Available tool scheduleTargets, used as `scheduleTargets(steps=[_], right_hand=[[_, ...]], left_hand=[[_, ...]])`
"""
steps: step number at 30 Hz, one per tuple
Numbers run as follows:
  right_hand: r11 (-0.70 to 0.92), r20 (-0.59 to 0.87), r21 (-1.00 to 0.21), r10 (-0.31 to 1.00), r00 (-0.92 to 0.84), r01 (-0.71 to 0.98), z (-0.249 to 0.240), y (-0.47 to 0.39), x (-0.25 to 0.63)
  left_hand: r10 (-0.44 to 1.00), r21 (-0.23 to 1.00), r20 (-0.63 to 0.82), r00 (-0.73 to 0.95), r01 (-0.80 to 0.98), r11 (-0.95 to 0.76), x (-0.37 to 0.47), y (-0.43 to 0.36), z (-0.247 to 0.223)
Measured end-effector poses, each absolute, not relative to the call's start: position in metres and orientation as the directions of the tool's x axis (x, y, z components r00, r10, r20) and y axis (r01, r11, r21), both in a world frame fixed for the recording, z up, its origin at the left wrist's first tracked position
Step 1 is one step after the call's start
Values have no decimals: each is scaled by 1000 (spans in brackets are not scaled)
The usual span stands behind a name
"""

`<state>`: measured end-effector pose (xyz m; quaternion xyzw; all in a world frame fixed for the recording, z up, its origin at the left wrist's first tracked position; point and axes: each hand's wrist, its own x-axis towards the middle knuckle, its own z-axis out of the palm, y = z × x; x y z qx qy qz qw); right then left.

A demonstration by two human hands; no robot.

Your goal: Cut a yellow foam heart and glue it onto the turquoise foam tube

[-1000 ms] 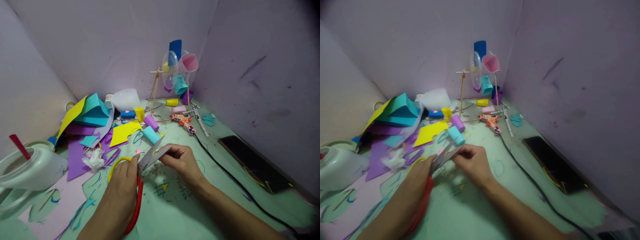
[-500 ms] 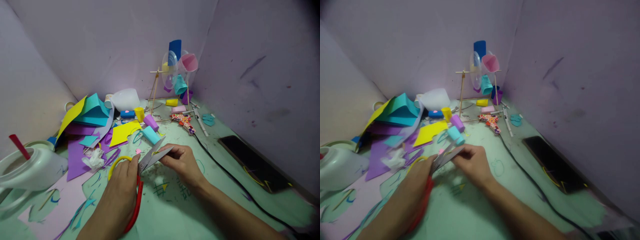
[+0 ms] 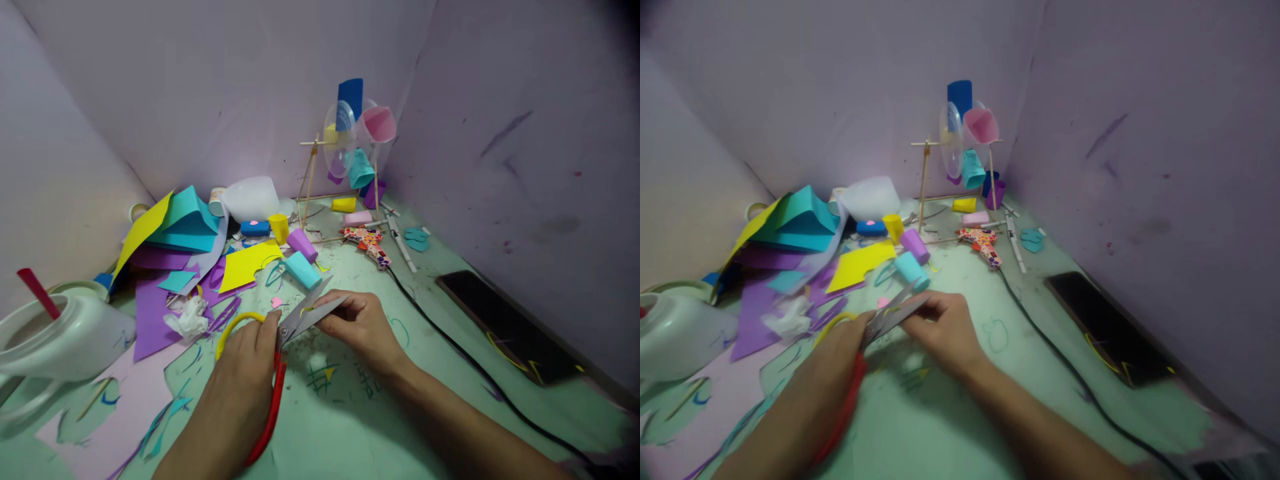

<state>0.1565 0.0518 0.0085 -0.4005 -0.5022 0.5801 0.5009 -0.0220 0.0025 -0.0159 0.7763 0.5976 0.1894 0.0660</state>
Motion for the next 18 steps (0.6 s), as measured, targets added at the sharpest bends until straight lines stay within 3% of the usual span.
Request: scheduleTargets(steps=[7, 18], right_hand=[[-14, 40, -978, 967, -253, -210, 5, 53, 158], [-35, 21, -974, 970, -244, -224, 4, 52, 156]], left_hand=[[946, 434, 221, 236, 845, -312, -19, 0, -13], [949, 462, 215, 232, 832, -308, -22, 1, -18]])
